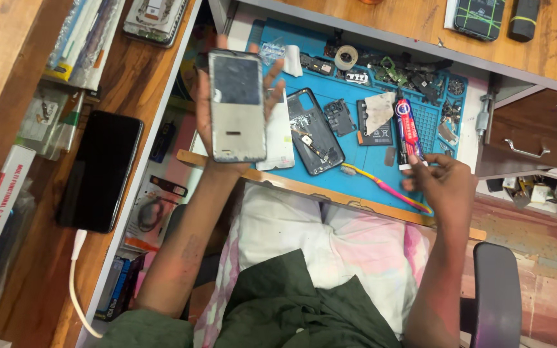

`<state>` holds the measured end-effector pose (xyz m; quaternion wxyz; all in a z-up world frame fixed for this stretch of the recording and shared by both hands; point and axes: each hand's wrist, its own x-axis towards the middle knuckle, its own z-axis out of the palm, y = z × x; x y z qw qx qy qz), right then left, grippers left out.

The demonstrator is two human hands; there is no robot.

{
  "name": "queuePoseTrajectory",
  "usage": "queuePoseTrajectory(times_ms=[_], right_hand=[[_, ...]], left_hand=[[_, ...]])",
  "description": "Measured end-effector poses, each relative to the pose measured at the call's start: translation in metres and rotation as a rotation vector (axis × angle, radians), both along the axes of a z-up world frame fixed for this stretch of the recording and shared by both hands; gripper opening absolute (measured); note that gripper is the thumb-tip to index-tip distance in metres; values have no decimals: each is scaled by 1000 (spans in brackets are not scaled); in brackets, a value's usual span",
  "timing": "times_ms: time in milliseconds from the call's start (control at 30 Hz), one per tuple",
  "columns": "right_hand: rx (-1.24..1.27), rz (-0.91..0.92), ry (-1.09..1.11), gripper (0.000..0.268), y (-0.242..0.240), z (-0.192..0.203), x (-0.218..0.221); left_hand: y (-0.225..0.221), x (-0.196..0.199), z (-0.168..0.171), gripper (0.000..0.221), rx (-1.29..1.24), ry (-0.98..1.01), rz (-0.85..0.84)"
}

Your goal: The person applies adhesive to the edges of a smartphone frame, then aligns and presses the screen assembly onto the frame. They then place the battery into the phone body and connect the internal ribbon cables.

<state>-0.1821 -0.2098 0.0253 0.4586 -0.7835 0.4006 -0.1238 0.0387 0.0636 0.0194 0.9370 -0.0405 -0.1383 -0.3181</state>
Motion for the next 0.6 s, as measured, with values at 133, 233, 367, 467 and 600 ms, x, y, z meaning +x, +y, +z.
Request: queuePoseTrajectory(times_ms=[133, 233, 367, 467, 600], right_hand=[[-486, -60, 228, 36, 23, 15, 6], [-485, 112, 32, 32, 46, 18, 32], [-249, 479, -73, 45, 105, -5, 91], [-453, 573, -189, 42, 133, -10, 111], [-555, 447, -100, 61, 149, -11, 135]], left_hand=[[8, 7, -4, 56, -9, 49, 44], [9, 10, -5, 57, 39, -26, 112], [9, 12, -8, 58, 61, -112, 147], [10, 13, -10, 58, 18, -121, 141], [10, 17, -15, 60, 23, -116, 133]])
